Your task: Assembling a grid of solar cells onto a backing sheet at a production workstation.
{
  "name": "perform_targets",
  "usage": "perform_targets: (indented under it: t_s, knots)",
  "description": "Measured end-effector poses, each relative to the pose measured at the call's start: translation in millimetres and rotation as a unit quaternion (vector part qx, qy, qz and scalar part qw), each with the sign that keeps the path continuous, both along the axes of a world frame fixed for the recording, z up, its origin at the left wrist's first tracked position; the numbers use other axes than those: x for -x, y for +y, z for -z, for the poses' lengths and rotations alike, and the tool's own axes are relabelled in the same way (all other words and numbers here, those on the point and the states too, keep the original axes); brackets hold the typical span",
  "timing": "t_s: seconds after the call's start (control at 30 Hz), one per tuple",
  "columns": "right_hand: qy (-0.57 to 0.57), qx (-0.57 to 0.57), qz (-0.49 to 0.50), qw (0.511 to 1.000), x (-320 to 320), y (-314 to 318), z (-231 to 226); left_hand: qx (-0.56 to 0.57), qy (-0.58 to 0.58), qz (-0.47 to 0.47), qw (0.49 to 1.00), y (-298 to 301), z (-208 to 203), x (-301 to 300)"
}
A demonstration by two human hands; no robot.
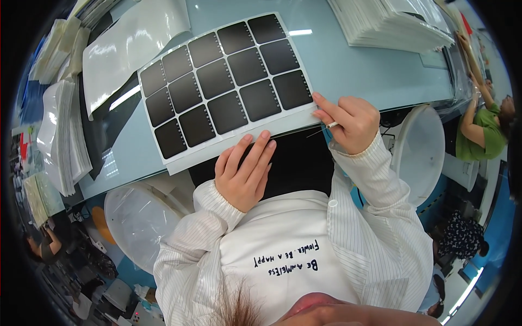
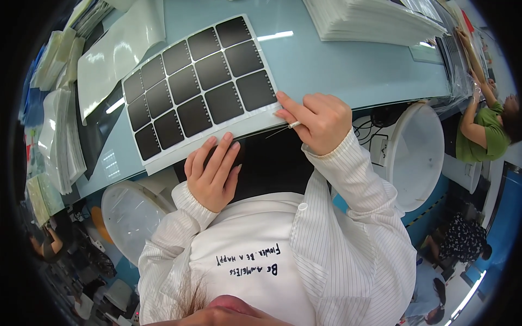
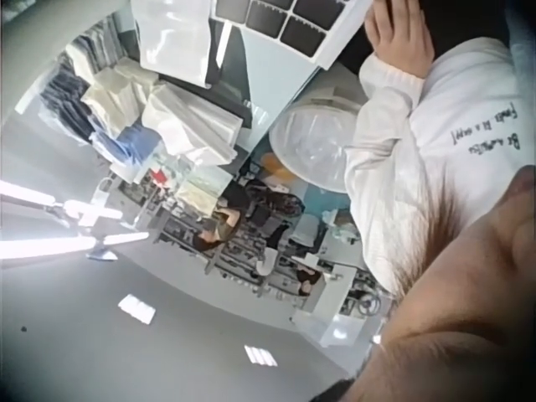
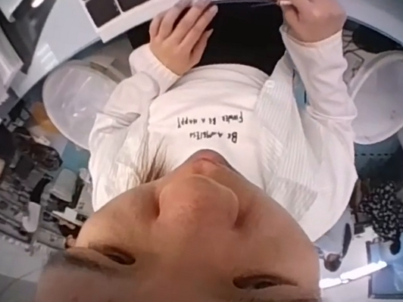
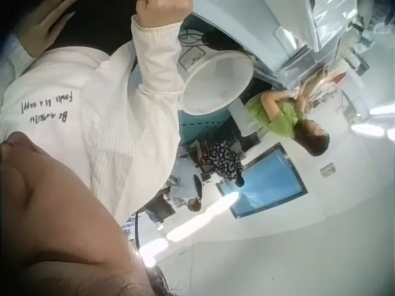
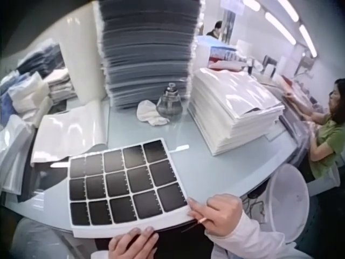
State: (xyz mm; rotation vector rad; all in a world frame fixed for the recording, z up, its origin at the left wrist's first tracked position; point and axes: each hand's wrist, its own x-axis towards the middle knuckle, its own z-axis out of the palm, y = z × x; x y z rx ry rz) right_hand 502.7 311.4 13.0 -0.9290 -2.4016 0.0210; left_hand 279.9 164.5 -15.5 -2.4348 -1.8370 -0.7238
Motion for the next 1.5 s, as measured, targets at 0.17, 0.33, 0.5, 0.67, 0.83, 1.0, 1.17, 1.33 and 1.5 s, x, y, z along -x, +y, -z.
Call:
perform_targets:
  t_s: [0.17,0.33,0.5,0.67,0.83,1.0,1.17,1.33,1.5]
  knots:
    - [-0.009,-0.008,0.002,1.0,-0.3,-2.4,1.6,0.0,0.0,0.002,1.0,0.4,-0.4,-0.6]
    - [-0.015,-0.018,0.003,1.0,1.3,-4.7,0.3,0.0,-0.008,0.001,1.0,0.5,1.1,-0.8]
    - [-0.015,-0.012,0.01,1.0,4.4,-7.2,1.2,-0.003,-0.018,-0.001,1.0,-0.1,2.2,0.1]
    - [-0.012,-0.016,0.011,1.0,6.7,-8.7,-0.4,-0.01,-0.037,0.009,0.999,0.9,1.3,1.6]
    - [0.008,-0.005,0.015,1.0,9.5,-9.3,-1.2,-0.012,-0.126,0.019,0.992,-0.6,-0.3,7.5]
    - [0.007,0.01,0.003,1.0,7.1,-6.6,-3.3,-0.088,-0.248,0.074,0.962,-21.5,9.3,44.3]
    - [0.007,0.006,0.001,1.0,8.1,-7.9,-4.4,0.089,-0.584,-0.225,0.775,-57.2,12.3,71.9]
    - [-0.002,0.006,0.009,1.0,8.3,-10.4,-6.4,0.143,-0.641,-0.282,0.7,-49.6,1.6,95.3]
    - [-0.031,-0.015,0.008,0.999,5.1,-15.0,-11.1,0.19,-0.668,-0.282,0.662,-46.6,0.5,101.4]
